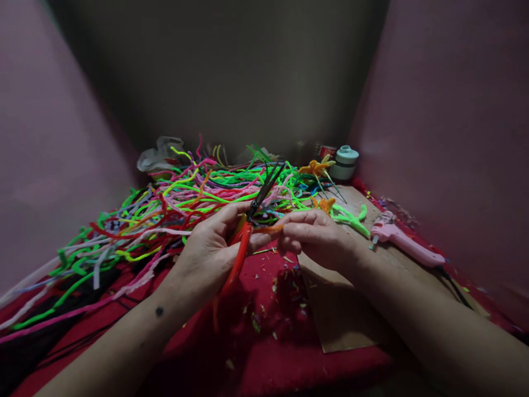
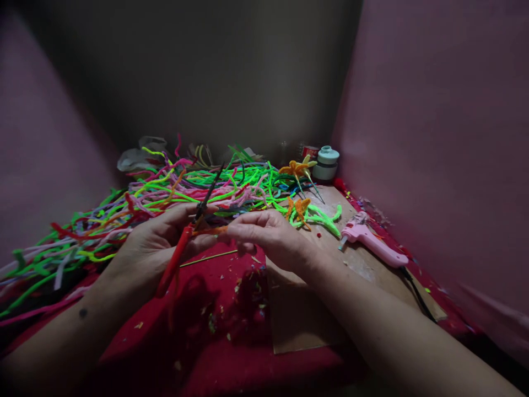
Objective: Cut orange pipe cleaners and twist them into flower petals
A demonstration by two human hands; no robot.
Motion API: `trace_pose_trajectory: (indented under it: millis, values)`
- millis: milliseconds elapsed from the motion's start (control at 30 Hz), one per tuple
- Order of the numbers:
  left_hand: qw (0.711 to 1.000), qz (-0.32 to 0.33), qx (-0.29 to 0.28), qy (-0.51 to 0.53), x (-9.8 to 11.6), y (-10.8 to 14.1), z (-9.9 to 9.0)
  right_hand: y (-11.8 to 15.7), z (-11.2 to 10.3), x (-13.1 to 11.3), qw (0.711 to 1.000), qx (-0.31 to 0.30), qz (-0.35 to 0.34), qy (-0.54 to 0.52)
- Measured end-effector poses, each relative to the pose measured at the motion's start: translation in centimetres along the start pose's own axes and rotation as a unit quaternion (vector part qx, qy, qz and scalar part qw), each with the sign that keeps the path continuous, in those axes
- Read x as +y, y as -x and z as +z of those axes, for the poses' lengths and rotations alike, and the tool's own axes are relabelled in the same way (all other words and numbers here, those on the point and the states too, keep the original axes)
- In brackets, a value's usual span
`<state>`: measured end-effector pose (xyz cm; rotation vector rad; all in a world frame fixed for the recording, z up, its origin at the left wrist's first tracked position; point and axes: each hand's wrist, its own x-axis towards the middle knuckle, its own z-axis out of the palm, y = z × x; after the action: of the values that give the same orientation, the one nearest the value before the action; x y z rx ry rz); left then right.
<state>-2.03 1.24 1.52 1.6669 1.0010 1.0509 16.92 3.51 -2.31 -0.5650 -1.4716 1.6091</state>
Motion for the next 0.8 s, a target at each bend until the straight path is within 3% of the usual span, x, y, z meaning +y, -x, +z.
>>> trace_pose_trajectory:
  millis: [100, 333, 800]
  values:
    - [1.000, -0.005, -0.002, 0.000, 0.11, -0.09, 0.13, -0.02, 0.12, 0.03, 1.000, -0.003, -0.009, -0.027]
    - [0.996, -0.038, 0.052, 0.068, 0.06, -0.01, -0.10, 0.13, 0.30, 0.01, 0.998, 0.047, 0.023, 0.037]
    - [0.996, 0.042, 0.075, 0.028, 0.70, 0.70, 0.36, -0.18, 0.97, 0.18, 0.991, 0.085, 0.090, -0.052]
